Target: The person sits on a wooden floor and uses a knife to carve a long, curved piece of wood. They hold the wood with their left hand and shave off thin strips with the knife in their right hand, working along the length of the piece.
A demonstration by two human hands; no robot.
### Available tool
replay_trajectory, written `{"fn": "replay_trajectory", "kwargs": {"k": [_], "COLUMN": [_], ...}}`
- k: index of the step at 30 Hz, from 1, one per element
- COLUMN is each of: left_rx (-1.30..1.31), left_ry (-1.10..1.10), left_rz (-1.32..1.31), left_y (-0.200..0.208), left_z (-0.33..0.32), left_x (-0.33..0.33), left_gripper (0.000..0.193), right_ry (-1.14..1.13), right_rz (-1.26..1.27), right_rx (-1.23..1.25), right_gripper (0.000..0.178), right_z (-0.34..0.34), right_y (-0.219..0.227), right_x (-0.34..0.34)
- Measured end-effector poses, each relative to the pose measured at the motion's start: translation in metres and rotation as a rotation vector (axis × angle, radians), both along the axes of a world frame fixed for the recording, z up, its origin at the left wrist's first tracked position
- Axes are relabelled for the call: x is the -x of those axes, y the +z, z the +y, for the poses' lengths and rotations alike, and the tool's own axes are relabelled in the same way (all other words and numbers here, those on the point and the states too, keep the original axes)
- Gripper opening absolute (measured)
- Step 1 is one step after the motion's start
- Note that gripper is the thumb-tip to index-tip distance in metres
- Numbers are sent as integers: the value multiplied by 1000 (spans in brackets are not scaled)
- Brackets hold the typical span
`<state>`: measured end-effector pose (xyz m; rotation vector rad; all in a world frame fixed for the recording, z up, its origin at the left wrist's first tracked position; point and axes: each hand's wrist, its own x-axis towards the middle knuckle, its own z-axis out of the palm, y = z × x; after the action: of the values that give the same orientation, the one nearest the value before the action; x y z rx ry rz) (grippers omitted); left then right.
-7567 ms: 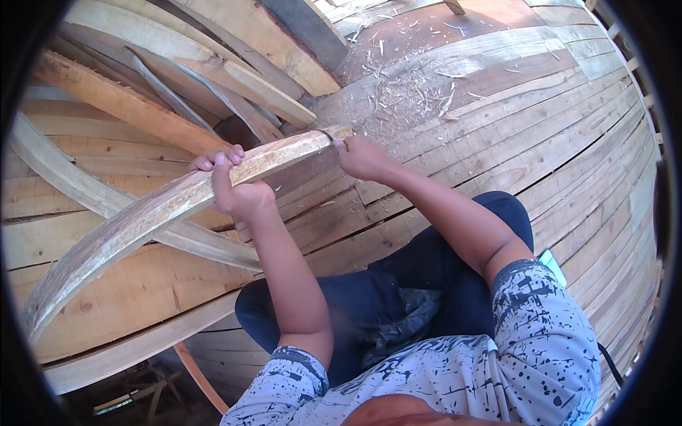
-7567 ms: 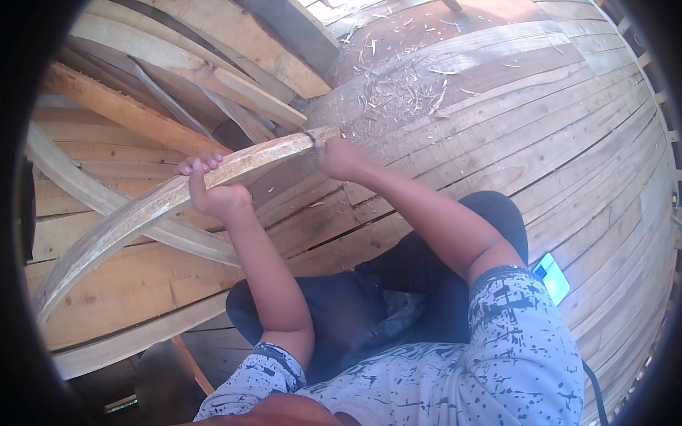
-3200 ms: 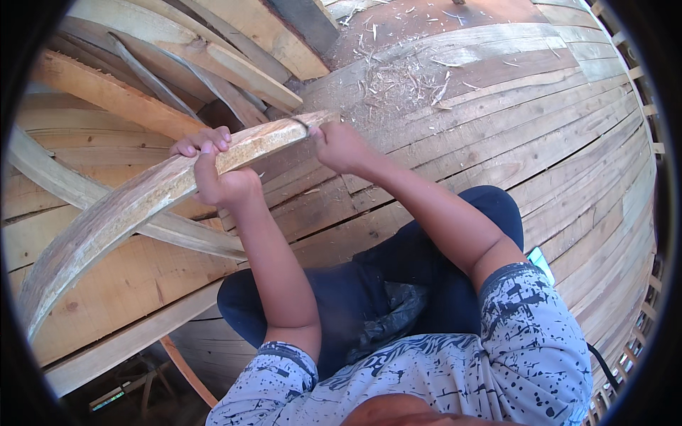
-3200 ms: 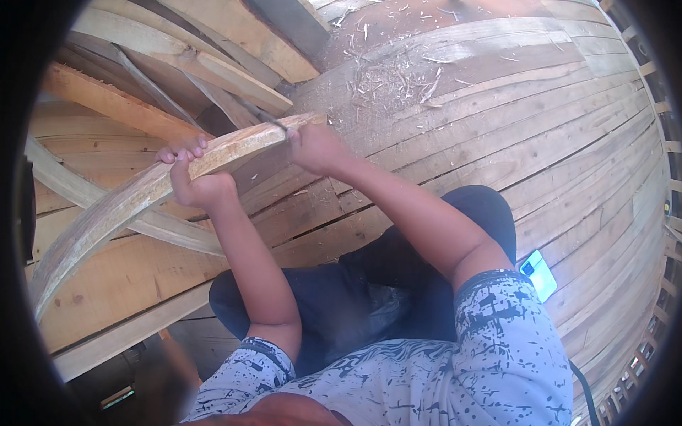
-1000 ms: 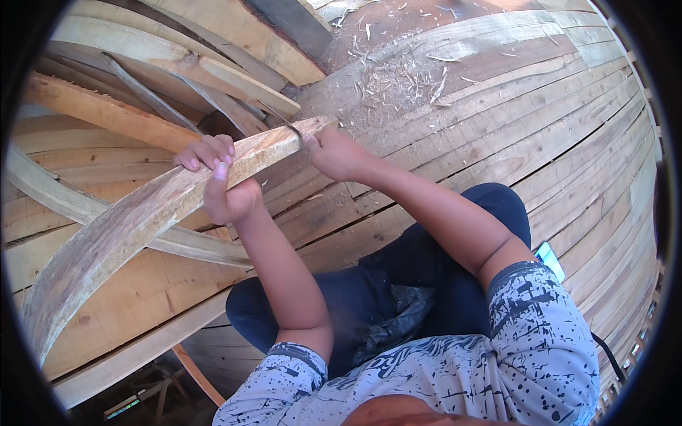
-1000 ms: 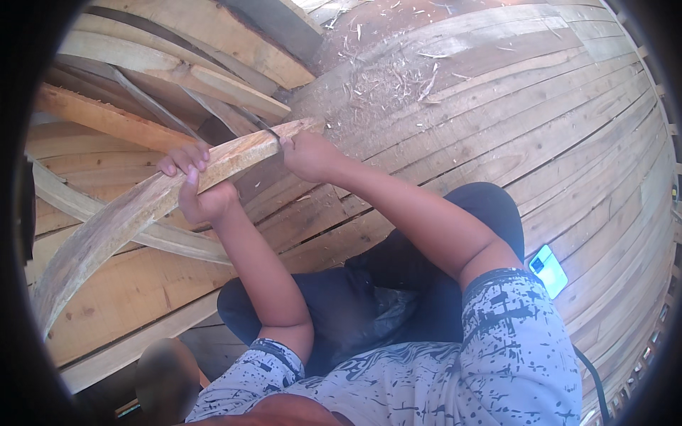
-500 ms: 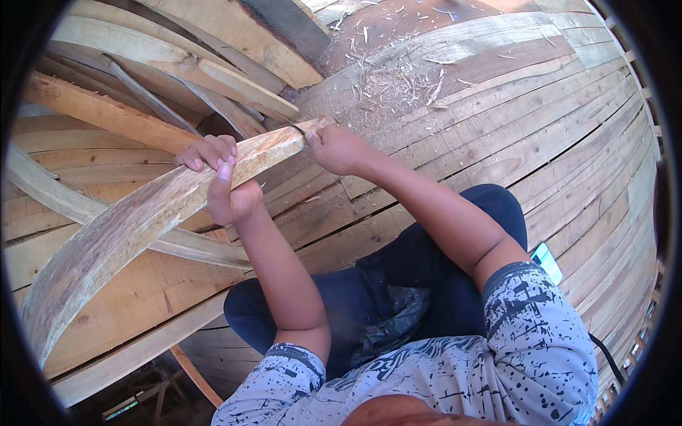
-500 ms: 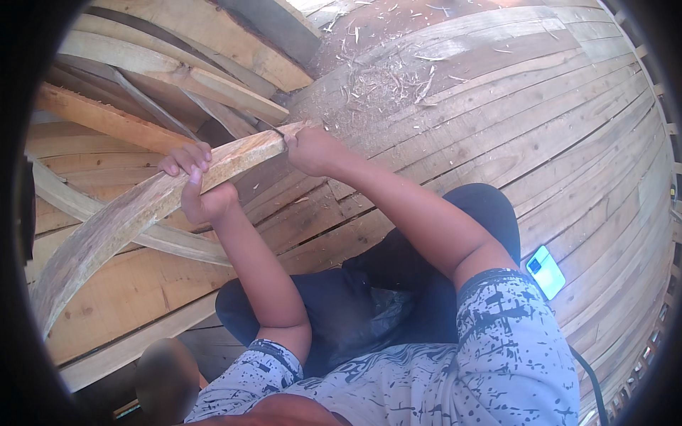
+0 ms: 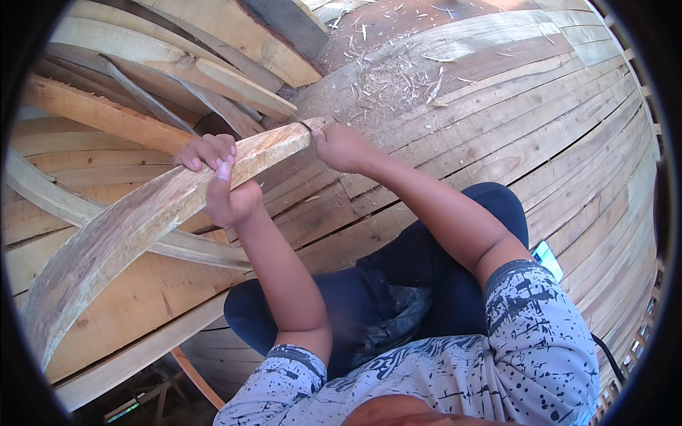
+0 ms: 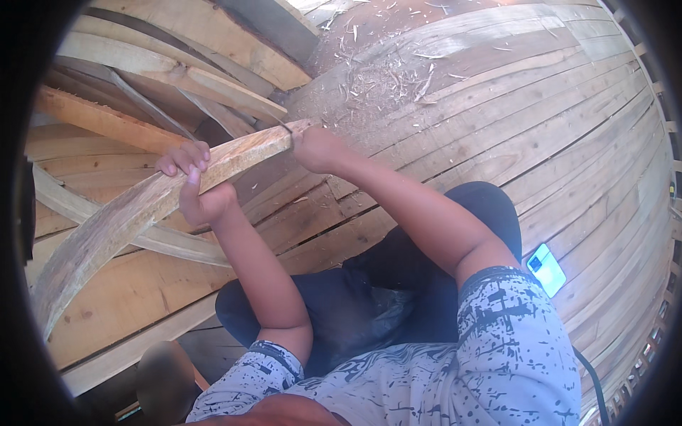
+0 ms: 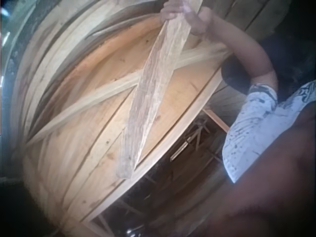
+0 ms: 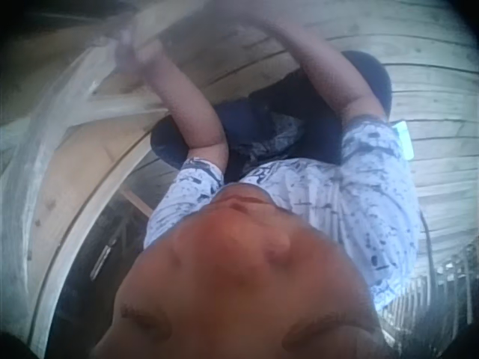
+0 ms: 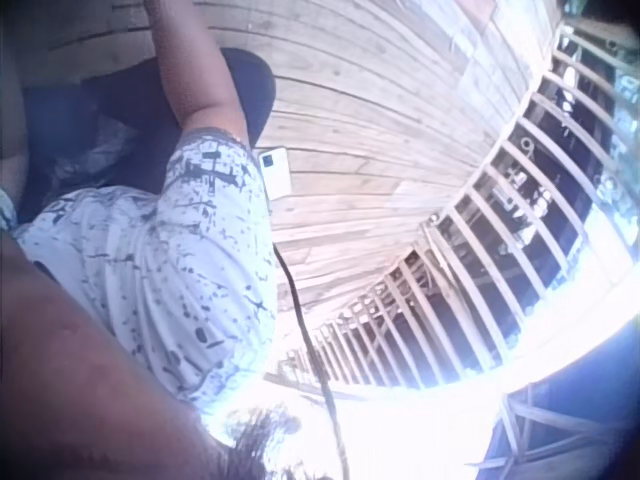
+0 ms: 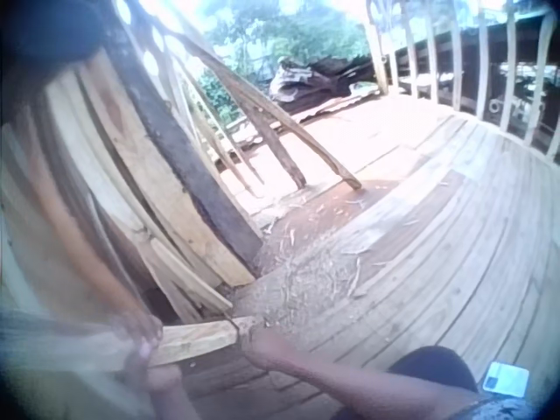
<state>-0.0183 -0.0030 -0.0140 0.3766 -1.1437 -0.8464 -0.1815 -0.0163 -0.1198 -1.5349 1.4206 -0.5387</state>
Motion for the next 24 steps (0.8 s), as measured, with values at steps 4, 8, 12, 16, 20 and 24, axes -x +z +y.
{"fn": "replay_trajectory", "kwargs": {"k": [4, 8, 12, 16, 20, 24], "left_rx": [-11, -89, -114, -123, -117, -126], "left_ry": [-8, 149, 169, 195, 190, 202], "left_rz": [51, 78, 123, 149, 141, 127], "left_y": [0, -3, -3, -4, -4, -5], "left_z": [-9, -3, -6, -7, -6, -3], "left_x": [2, -11, -13, -17, -18, -17], "left_gripper": [36, 30, 30, 31, 31, 31], "right_ry": [-17, 19, 10, 34, 4, 35], "right_rz": [15, 3, 22, 40, 83, 110], "right_rx": [-122, -12, -48, -9, -29, -50], "right_gripper": [54, 54, 54, 53, 51, 50], "right_z": [-18, -5, -6, -7, -12, -7], "right_y": [-26, -15, -24, -31, -38, -32], "right_x": [11, 4, 0, 2, 2, 5]}}
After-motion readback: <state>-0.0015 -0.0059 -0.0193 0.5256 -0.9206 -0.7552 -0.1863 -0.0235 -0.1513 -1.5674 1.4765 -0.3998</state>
